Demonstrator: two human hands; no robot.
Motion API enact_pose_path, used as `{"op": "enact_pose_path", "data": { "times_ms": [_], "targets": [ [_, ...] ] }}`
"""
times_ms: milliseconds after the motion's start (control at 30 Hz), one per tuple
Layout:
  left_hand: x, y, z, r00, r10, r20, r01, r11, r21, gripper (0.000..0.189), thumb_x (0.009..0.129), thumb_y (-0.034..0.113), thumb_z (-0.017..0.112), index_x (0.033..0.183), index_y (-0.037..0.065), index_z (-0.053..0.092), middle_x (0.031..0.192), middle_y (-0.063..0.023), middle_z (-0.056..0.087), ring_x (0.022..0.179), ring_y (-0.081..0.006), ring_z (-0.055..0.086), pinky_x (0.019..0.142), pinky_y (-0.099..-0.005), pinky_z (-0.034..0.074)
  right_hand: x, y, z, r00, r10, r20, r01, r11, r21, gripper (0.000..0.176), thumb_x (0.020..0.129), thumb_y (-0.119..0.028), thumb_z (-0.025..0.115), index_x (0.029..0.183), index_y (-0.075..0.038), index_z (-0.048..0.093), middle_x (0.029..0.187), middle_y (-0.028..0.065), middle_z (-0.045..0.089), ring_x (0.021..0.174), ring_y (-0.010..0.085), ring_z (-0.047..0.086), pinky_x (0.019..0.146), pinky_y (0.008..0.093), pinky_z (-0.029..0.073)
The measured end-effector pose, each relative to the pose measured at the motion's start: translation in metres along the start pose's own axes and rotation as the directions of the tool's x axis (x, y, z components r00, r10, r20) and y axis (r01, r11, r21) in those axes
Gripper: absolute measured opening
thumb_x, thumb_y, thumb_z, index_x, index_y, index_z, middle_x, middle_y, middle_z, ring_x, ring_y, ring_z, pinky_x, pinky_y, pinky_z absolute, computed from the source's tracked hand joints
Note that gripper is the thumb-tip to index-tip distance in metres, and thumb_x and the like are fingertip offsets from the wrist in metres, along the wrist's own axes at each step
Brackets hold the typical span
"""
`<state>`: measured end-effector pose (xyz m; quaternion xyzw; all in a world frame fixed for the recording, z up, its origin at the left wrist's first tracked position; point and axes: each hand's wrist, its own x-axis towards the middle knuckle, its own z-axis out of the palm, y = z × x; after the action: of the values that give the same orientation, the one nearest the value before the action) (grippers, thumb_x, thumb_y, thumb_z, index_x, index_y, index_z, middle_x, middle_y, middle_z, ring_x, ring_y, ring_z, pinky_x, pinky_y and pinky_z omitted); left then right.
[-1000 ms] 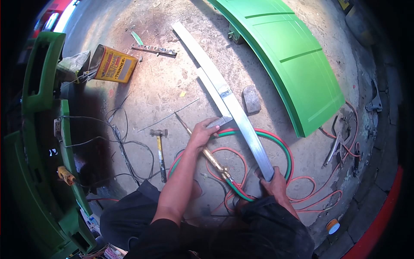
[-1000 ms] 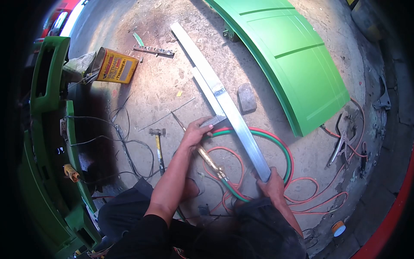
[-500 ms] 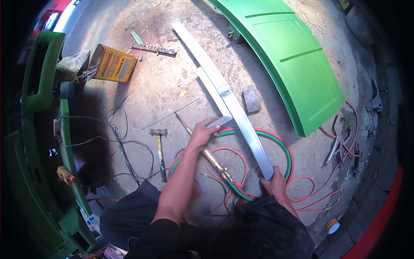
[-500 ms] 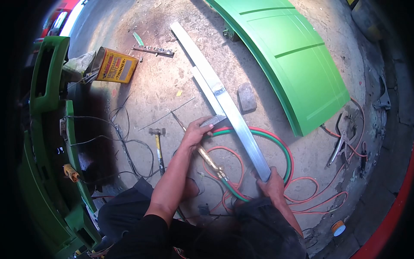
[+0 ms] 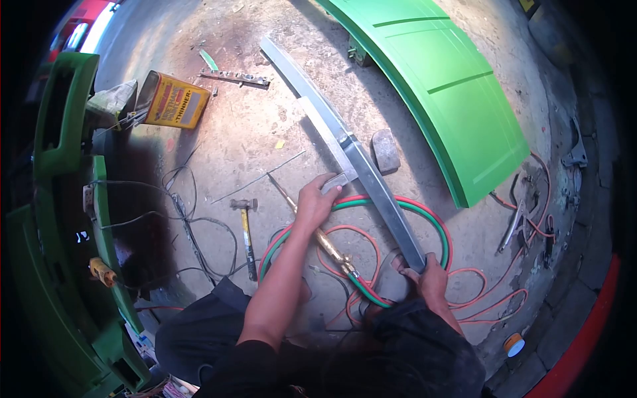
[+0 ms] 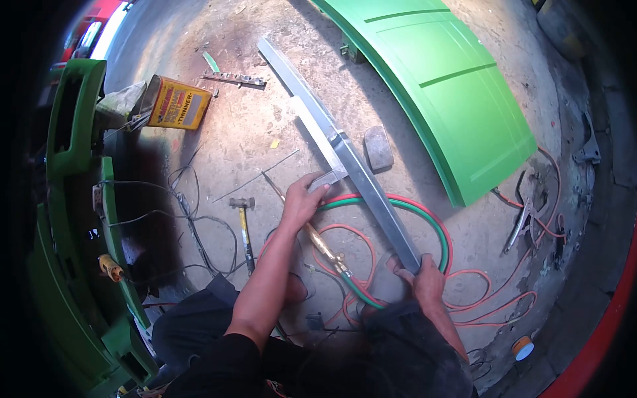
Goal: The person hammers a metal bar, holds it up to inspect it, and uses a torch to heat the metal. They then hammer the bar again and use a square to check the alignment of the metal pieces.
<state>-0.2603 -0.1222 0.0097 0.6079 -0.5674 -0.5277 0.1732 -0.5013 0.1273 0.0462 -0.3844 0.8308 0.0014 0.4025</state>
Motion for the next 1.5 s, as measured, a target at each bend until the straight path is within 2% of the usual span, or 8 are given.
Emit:
{"op": "enact_pose_path", "data": {
  "times_ms": [67, 133, 200, 300, 333, 533, 1133, 1500],
  "targets": [
    [0.002, 0.007, 0.001, 0.998, 0.056, 0.018, -0.057, 0.995, 0.081, 0.038, 0.091, 0.014, 0.069, 0.125, -0.002, 0.065, 0.085, -0.0072, 0.069, 0.063, -0.012, 0.062, 0.061, -0.0276, 0.051, -0.001, 0.001, 0.012, 1.0, -0.022, -0.009, 0.022, 0.999, -0.027, 0.053, 0.077, -0.037, 0.083, 0.103, -0.002, 0.053, 0.098, 0.0225, 0.066, 0.093, 0.0445, 0.065, 0.079, 0.0508, 0.05],
    [0.0, 0.014, 0.0, 0.996, -0.087, 0.014, 0.086, 0.995, 0.043, 0.037, 0.089, 0.014, 0.07, 0.123, 0.0, 0.067, 0.093, -0.0134, 0.073, 0.07, -0.0149, 0.067, 0.069, -0.0305, 0.054, -0.003, -0.002, 0.017, 0.999, -0.042, -0.014, 0.041, 0.998, -0.052, 0.049, 0.079, -0.035, 0.082, 0.101, -0.003, 0.053, 0.097, 0.0216, 0.065, 0.091, 0.0446, 0.064, 0.077, 0.0514, 0.05],
    [-0.001, 0.011, -0.008, 0.991, -0.125, 0.051, 0.124, 0.992, 0.007, 0.037, 0.089, 0.013, 0.07, 0.124, 0.001, 0.067, 0.093, -0.0119, 0.073, 0.071, -0.0144, 0.067, 0.068, -0.0298, 0.054, -0.008, -0.004, 0.02, 0.985, -0.136, -0.104, 0.132, 0.99, -0.049, 0.041, 0.08, -0.029, 0.079, 0.1, -0.004, 0.054, 0.096, 0.0201, 0.064, 0.09, 0.044, 0.064, 0.076, 0.0515, 0.051],
    [0.004, -0.004, -0.012, 0.978, -0.176, 0.114, 0.19, 0.974, -0.123, 0.038, 0.089, 0.011, 0.071, 0.125, 0.002, 0.067, 0.093, -0.0087, 0.072, 0.071, -0.0129, 0.065, 0.067, -0.0281, 0.053, -0.006, 0.001, 0.026, 0.977, -0.181, -0.115, 0.183, 0.983, 0.003, 0.035, 0.08, -0.023, 0.077, 0.099, -0.004, 0.056, 0.096, 0.0197, 0.062, 0.089, 0.0436, 0.064, 0.076, 0.0514, 0.051],
    [0.004, -0.008, -0.012, 0.971, -0.201, 0.129, 0.225, 0.952, -0.208, 0.038, 0.089, 0.01, 0.071, 0.126, 0.003, 0.066, 0.094, -0.007, 0.071, 0.071, -0.0121, 0.064, 0.066, -0.0272, 0.053, -0.007, 0.002, 0.029, 0.978, -0.175, -0.116, 0.177, 0.984, 0.004, 0.035, 0.08, -0.023, 0.077, 0.099, -0.004, 0.056, 0.096, 0.0197, 0.062, 0.089, 0.0436, 0.064, 0.076, 0.0514, 0.051],
    [0.001, -0.018, -0.006, 0.971, -0.194, 0.138, 0.23, 0.918, -0.324, 0.038, 0.09, 0.008, 0.072, 0.127, 0.002, 0.066, 0.095, -0.0057, 0.07, 0.071, -0.0106, 0.061, 0.068, -0.0248, 0.051, -0.009, 0.0, 0.032, 0.986, -0.089, -0.143, 0.11, 0.983, 0.148, 0.033, 0.076, -0.017, 0.079, 0.097, -0.002, 0.058, 0.092, 0.0236, 0.064, 0.089, 0.0445, 0.064, 0.076, 0.0495, 0.05],
    [-0.013, -0.016, -0.002, 0.964, -0.204, 0.173, 0.247, 0.927, -0.283, 0.043, 0.089, 0.01, 0.072, 0.13, 0.0, 0.064, 0.101, -0.0081, 0.071, 0.07, -0.0102, 0.061, 0.068, -0.024, 0.051, -0.01, 0.005, 0.043, 0.975, -0.091, -0.205, 0.124, 0.98, 0.153, 0.031, 0.078, -0.018, 0.079, 0.096, -0.003, 0.06, 0.087, 0.0233, 0.065, 0.085, 0.0445, 0.065, 0.073, 0.0484, 0.051],
    [-0.01, -0.022, -0.003, 0.966, -0.189, 0.176, 0.234, 0.928, -0.291, 0.04, 0.089, 0.008, 0.072, 0.128, 0.002, 0.066, 0.101, -0.0073, 0.072, 0.069, -0.0103, 0.061, 0.065, -0.0255, 0.051, -0.014, 0.001, 0.04, 0.979, -0.076, -0.19, 0.123, 0.96, 0.253, 0.031, 0.081, -0.019, 0.077, 0.098, -0.002, 0.058, 0.087, 0.0225, 0.065, 0.082, 0.0426, 0.065, 0.072, 0.0479, 0.05]
  ]
}}
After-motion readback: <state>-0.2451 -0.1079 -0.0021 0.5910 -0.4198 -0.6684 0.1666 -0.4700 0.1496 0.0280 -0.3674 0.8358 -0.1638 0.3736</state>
